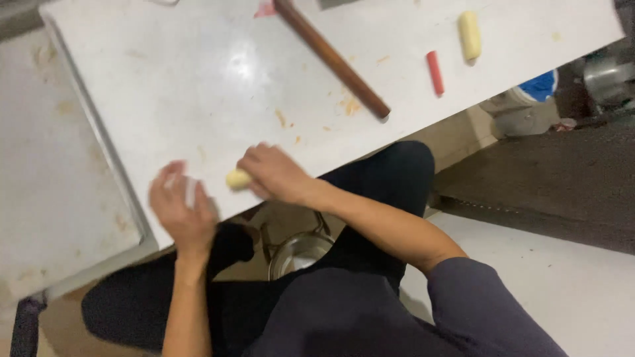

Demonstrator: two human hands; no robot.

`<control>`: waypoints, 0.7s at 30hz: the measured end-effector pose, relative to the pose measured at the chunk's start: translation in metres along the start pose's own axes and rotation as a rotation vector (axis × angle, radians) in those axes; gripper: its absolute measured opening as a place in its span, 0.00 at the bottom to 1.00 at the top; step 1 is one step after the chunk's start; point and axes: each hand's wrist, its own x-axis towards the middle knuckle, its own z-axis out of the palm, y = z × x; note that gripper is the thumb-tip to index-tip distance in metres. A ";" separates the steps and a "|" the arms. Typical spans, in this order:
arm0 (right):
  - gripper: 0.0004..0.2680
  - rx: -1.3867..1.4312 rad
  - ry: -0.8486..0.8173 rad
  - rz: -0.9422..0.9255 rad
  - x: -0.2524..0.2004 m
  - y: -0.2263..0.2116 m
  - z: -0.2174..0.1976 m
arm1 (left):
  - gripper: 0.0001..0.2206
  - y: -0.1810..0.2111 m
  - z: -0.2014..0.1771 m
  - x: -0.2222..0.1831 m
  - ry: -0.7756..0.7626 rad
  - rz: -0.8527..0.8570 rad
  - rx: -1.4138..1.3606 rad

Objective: Rolling out dough balls with a rolling pin and wrapping them around sausages to prepare buns for baking.

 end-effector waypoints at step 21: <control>0.11 0.230 0.749 0.705 -0.303 0.510 -0.338 | 0.15 -0.010 0.009 -0.001 0.068 -0.418 -0.002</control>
